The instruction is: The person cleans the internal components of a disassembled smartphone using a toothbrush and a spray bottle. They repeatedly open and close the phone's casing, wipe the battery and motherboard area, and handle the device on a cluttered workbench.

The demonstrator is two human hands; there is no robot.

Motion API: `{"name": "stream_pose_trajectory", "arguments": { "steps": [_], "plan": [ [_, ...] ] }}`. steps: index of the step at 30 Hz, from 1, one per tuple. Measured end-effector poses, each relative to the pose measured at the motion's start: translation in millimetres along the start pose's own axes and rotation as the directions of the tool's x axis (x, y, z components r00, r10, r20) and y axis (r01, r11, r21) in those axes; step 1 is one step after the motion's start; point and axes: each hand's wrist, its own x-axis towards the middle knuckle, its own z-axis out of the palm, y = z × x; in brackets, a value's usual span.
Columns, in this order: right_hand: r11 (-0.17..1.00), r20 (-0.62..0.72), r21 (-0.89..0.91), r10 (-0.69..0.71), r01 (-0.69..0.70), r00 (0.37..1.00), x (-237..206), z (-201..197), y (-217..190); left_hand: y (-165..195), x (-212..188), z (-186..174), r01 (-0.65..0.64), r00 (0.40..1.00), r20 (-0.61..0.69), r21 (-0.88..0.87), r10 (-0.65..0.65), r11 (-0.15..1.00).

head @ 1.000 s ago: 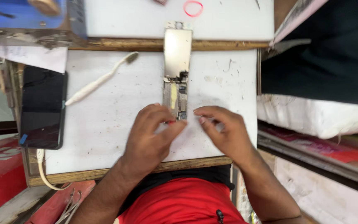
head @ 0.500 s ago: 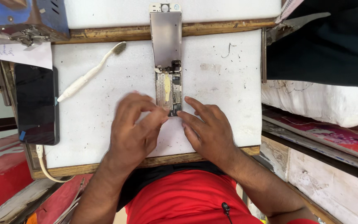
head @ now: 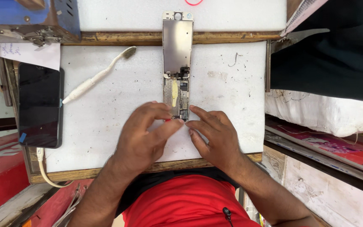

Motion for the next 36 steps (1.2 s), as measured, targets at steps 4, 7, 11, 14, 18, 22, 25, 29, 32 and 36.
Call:
{"name": "stream_pose_trajectory", "arguments": {
  "steps": [4, 7, 11, 14, 18, 22, 25, 29, 32, 36],
  "plan": [
    [1.0, 0.009, 0.003, 0.015, -0.015, 1.0, 1, -1, -1, 0, -4, 1, -0.054, 0.997, 0.066, 0.077, 0.049, 0.996],
    [1.0, -0.005, 0.011, 0.022, -0.022, 1.0, 1, -2, -4, -1, 0, 4, 0.141, 0.989, -0.018, -0.12, -0.144, 0.983],
    [1.0, -0.032, 0.018, 0.02, -0.019, 0.999, 4, -3, -5, -5, 26, -1, 0.569, 0.82, 0.207, -0.197, -0.533, 0.798],
    [1.0, -0.039, 0.007, -0.009, 0.009, 0.999, 3, -5, -4, -4, 75, 1, 0.522, 0.804, 0.363, -0.049, -0.471, 0.852],
    [0.999, -0.061, 0.027, -0.02, 0.022, 0.998, 3, -5, -3, 2, 164, 20, 0.343, 0.904, 0.298, -0.086, -0.305, 0.935],
    [0.999, -0.097, 0.042, -0.018, 0.023, 0.995, 2, -2, 0, 12, 182, 19, -0.039, 0.995, -0.089, 0.002, 0.039, 0.999],
    [0.999, -0.112, 0.049, -0.002, 0.008, 0.994, 0, -2, 3, 17, 132, -6, -0.006, 0.999, 0.036, 0.126, 0.002, 0.992],
    [0.999, -0.058, 0.037, 0.022, -0.02, 0.998, -3, 1, 7, 13, 54, -28, 0.098, 0.994, 0.033, 0.229, -0.109, 0.968],
    [1.0, -0.01, 0.016, 0.005, -0.005, 1.0, -2, 3, 8, 5, 13, -18, 0.177, 0.978, 0.059, 0.27, -0.199, 0.947],
    [0.997, 0.04, -0.045, -0.058, 0.06, 0.998, 2, 0, 10, -4, -22, 6, 0.129, 0.977, 0.112, 0.359, -0.18, 0.925]
  ]
}}
